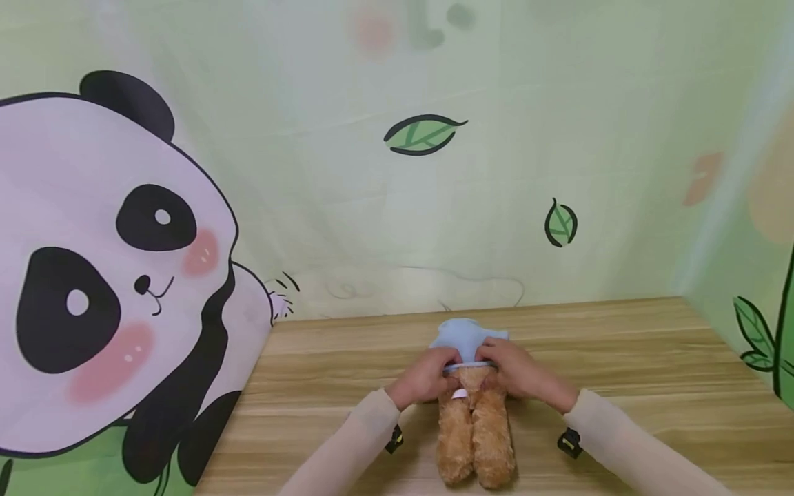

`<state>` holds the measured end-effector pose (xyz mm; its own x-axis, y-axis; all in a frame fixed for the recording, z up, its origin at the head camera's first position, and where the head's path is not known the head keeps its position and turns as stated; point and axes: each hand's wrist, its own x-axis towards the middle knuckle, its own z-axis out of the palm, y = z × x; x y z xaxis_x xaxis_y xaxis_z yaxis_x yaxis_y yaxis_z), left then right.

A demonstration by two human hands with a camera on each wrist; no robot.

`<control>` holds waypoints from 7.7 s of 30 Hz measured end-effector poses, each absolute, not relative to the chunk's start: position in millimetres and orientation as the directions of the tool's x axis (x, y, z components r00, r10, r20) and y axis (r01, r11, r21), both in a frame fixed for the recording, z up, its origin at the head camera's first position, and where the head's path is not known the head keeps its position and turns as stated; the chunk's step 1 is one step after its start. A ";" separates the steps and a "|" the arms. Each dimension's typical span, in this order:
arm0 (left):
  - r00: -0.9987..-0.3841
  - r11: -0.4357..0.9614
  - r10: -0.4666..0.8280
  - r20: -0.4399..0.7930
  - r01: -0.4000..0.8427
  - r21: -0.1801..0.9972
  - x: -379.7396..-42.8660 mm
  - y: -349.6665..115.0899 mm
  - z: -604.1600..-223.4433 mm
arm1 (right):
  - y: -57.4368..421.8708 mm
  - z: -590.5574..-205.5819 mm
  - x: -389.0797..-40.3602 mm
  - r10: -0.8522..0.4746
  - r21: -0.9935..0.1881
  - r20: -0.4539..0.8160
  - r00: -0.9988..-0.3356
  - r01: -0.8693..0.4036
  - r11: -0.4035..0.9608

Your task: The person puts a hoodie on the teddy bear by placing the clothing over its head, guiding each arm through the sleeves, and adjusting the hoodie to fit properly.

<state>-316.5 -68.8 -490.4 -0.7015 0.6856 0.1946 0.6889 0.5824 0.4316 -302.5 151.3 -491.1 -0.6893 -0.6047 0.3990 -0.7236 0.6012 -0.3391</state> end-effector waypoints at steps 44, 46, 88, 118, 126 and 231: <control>-0.771 0.690 0.558 0.306 0.636 0.344 -288.9 -68.7 -500.5 | 136.9 -500.8 -280.2 -0.422 -0.202 0.465 -0.778 -0.558 0.805; -0.777 0.686 0.570 0.267 0.629 0.365 -289.1 -70.5 -498.9 | 138.0 -500.7 -280.9 -0.439 -0.189 0.493 -0.751 -0.585 0.789; -0.749 0.827 0.518 0.414 0.562 -0.017 -282.4 -42.7 -516.5 | 126.1 -518.0 -279.1 -0.472 -0.084 0.521 -0.711 -0.593 0.801; -0.730 0.780 0.528 0.434 0.619 0.091 -282.3 -52.5 -506.6 | 131.0 -509.0 -277.0 -0.404 -0.180 0.527 -0.748 -0.563 0.807; -0.749 0.853 0.487 0.449 0.519 -0.058 -278.0 -44.7 -515.0 | 128.5 -520.0 -277.2 -0.420 -0.133 0.541 -0.729 -0.567 0.813; -0.728 0.789 0.578 0.369 0.613 -0.028 -286.8 -41.5 -504.2 | 126.6 -517.5 -272.8 -0.436 -0.037 0.579 -0.688 -0.557 0.830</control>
<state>-286.8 -41.5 -504.2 -0.7276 0.5781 0.3693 0.6131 0.7895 -0.0280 -272.8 126.6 -517.5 -0.6884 -0.4363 0.5794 -0.5571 0.8296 -0.0372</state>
